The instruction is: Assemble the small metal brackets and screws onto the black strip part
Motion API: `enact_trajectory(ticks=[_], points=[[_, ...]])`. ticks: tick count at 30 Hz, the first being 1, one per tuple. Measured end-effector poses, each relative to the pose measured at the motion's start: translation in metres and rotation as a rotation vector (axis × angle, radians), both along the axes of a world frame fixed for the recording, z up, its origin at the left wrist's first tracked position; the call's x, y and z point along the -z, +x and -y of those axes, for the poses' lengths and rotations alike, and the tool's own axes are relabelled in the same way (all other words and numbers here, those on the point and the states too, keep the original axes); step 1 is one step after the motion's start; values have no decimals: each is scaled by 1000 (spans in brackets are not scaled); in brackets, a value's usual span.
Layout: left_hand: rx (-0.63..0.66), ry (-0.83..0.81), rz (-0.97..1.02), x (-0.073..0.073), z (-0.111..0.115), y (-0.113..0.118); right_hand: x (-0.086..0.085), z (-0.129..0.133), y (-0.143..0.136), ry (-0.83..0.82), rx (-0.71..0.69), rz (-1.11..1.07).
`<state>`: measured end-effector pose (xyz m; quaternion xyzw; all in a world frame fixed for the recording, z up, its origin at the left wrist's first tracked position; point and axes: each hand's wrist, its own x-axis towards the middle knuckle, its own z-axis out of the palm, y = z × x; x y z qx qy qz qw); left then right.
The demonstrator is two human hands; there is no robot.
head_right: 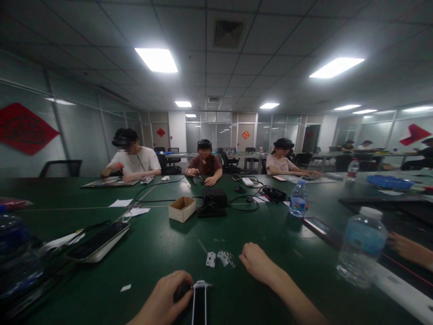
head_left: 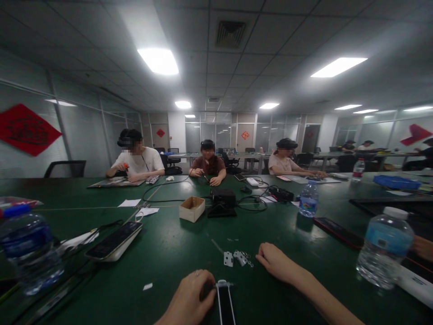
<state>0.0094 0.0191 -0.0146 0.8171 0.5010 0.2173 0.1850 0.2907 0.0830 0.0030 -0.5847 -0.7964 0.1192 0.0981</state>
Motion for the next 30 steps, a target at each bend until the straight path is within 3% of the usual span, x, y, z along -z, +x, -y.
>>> enact_trajectory(ticks=[10,21,30], points=[[-3,1,-5,-3,2,1,9,-3,0,73,14,55],[5,17,-19,0,1,0,-6,8,-7,1,27,91],[1,16,-21,-1,2,0,-2,3,2,51,-63,71]])
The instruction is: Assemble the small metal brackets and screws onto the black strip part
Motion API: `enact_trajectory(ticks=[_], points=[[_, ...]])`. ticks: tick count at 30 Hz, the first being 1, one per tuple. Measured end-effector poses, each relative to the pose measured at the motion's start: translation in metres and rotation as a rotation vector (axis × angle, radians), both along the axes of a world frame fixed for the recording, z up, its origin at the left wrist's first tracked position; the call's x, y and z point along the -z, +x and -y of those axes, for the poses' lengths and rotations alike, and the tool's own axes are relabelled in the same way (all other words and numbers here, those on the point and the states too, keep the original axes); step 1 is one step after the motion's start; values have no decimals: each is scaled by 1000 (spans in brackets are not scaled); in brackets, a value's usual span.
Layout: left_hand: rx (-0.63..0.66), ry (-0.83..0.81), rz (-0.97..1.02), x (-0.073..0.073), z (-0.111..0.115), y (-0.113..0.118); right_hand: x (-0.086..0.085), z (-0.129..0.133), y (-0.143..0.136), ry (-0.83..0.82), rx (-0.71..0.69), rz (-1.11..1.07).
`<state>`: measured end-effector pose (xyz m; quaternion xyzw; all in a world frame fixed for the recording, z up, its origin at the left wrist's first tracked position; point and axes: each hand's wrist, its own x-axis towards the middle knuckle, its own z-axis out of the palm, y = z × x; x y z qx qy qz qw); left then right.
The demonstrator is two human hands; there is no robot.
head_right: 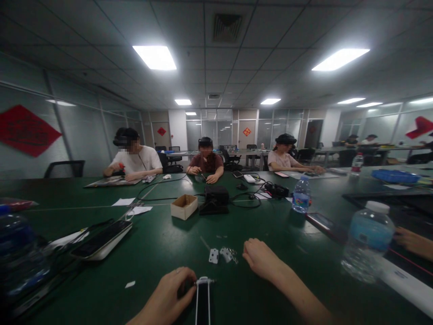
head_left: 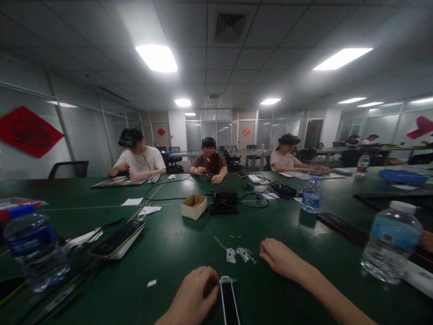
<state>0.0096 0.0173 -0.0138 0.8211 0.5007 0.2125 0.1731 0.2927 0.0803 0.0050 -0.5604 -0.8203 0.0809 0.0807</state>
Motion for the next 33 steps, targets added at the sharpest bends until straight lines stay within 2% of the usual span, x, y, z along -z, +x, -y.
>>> enact_trajectory(ticks=[7,13,17,22,27,33], points=[[-2,4,-1,2,-1,-1,-13,6,-5,69,30,137],[-9,-5,-11,-2,2,2,-3,1,-3,-71,119,17],[-12,-10,-16,-4,2,2,-2,1,-5,-24,110,-6],[-11,-15,-20,-5,3,3,-6,13,-23,41,-80,-161],[-21,-14,-29,-8,4,5,2,28,-45,81,-291,-323],[-11,10,-34,-5,1,4,11,31,-50,65,-385,-418]])
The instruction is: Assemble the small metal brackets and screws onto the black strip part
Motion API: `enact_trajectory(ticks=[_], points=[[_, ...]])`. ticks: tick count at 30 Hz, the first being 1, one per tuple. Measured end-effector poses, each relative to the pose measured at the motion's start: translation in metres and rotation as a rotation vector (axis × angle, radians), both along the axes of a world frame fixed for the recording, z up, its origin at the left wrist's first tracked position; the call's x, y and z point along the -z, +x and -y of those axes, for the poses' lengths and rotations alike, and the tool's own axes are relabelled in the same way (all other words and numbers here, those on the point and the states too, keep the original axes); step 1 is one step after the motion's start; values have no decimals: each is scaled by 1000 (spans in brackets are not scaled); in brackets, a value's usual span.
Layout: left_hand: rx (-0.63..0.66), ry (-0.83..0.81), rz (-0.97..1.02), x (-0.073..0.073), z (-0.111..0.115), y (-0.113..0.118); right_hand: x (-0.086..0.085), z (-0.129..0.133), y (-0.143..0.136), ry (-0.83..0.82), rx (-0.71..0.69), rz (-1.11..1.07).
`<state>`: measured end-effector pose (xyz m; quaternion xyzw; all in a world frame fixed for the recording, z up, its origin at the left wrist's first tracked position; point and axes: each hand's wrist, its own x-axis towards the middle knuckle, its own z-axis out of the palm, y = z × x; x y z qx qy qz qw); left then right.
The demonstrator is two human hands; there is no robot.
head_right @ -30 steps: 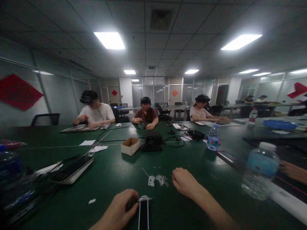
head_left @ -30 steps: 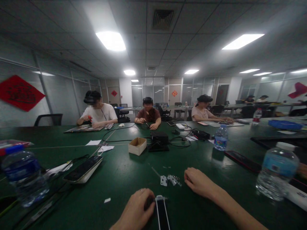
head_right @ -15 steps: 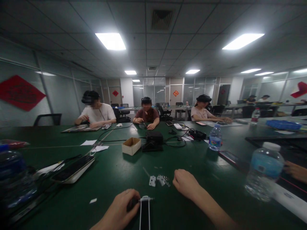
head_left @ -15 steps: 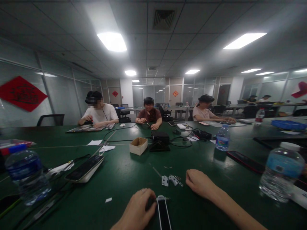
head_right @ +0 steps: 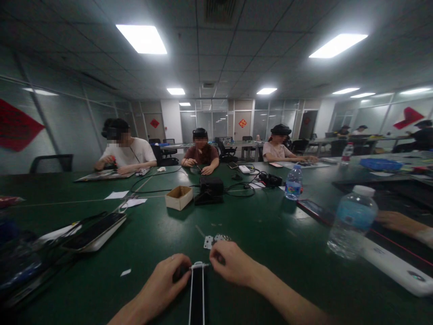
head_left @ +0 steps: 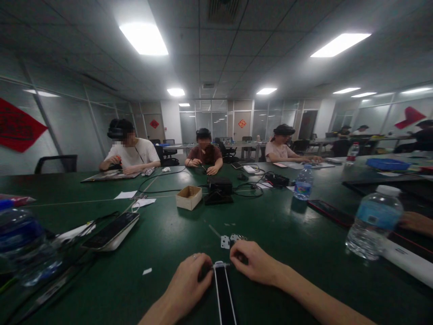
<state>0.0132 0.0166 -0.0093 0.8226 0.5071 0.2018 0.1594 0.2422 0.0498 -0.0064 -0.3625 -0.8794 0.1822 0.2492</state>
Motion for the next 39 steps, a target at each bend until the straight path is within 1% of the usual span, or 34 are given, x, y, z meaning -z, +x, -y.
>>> enact_trajectory(ticks=[4,7,14,19,23,27,31,35,39], points=[[12,8,8,0,0,0,2,-1,1,23,-35,-38],[12,10,12,-1,1,0,0,0,2,-5,-44,-44],[5,16,27,0,2,0,0,3,1,-93,-34,-44],[2,15,17,-5,3,2,4,2,-1,-91,-10,-50],[-6,0,25,-7,4,3,3,2,-1,-109,-8,-65],[2,15,31,-2,3,1,1,3,-1,-81,-18,-71],[12,22,32,3,1,-1,5,2,-3,-31,-30,-62],[13,19,25,3,0,-1,10,1,-5,-4,-14,-47],[9,12,33,1,0,0,11,2,-5,-1,-23,-46]])
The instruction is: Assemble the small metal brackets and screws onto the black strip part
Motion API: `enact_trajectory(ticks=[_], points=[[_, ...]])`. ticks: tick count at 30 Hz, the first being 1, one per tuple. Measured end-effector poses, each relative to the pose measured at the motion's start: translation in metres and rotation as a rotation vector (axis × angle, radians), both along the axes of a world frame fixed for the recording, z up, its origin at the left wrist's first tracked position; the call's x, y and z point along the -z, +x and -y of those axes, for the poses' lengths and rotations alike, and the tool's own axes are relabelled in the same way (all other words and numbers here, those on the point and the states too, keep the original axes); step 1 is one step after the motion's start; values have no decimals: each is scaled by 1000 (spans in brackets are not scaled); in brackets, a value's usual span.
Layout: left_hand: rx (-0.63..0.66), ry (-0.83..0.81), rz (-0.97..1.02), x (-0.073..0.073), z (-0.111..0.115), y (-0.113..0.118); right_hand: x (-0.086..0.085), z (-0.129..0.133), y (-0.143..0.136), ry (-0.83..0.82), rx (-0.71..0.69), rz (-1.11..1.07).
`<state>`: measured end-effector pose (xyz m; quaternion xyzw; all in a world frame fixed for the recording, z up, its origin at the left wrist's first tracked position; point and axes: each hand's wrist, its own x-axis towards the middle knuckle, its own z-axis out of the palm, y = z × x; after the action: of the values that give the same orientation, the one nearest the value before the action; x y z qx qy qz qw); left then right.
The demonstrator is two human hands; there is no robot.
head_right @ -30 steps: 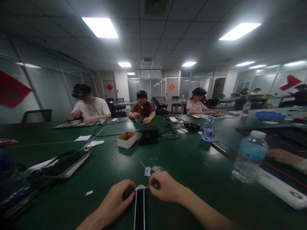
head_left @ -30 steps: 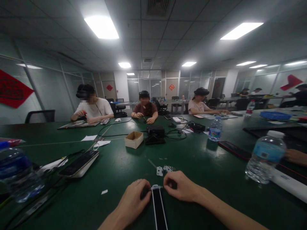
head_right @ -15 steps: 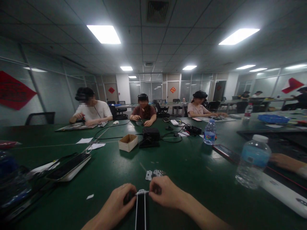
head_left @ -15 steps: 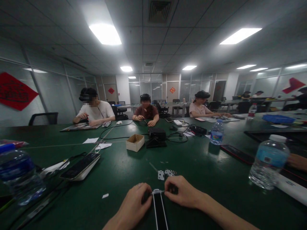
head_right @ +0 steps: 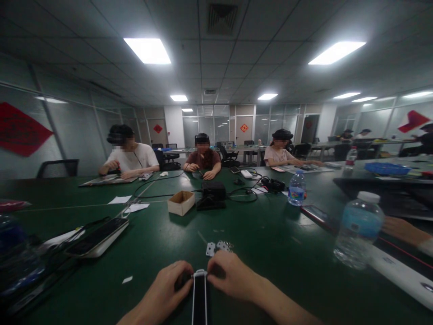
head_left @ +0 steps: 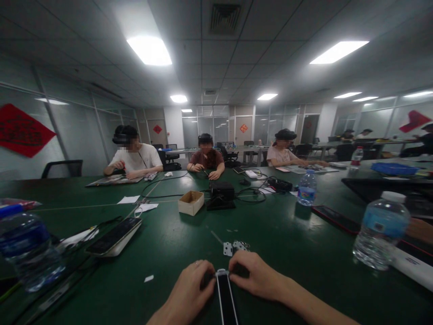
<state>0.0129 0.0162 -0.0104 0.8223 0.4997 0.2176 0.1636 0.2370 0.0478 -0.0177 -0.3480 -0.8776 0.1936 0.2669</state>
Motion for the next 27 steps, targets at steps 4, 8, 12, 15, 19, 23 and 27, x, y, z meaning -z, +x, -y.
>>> enact_trajectory(ticks=[4,8,12,15,19,23,27], points=[[-5,0,-4,-1,1,1,-2,1,-1,6,2,18],[-15,3,-12,-2,1,1,-2,1,-1,26,3,22],[-13,4,4,-4,2,2,-2,1,-1,36,2,39],[-20,8,-2,-5,2,2,-3,1,-1,43,1,54],[-15,10,-8,-1,1,1,-6,3,-1,57,-6,79],[-2,25,6,4,0,0,-7,2,0,55,-6,92],[-8,9,-5,0,1,1,-4,0,1,67,-19,76]])
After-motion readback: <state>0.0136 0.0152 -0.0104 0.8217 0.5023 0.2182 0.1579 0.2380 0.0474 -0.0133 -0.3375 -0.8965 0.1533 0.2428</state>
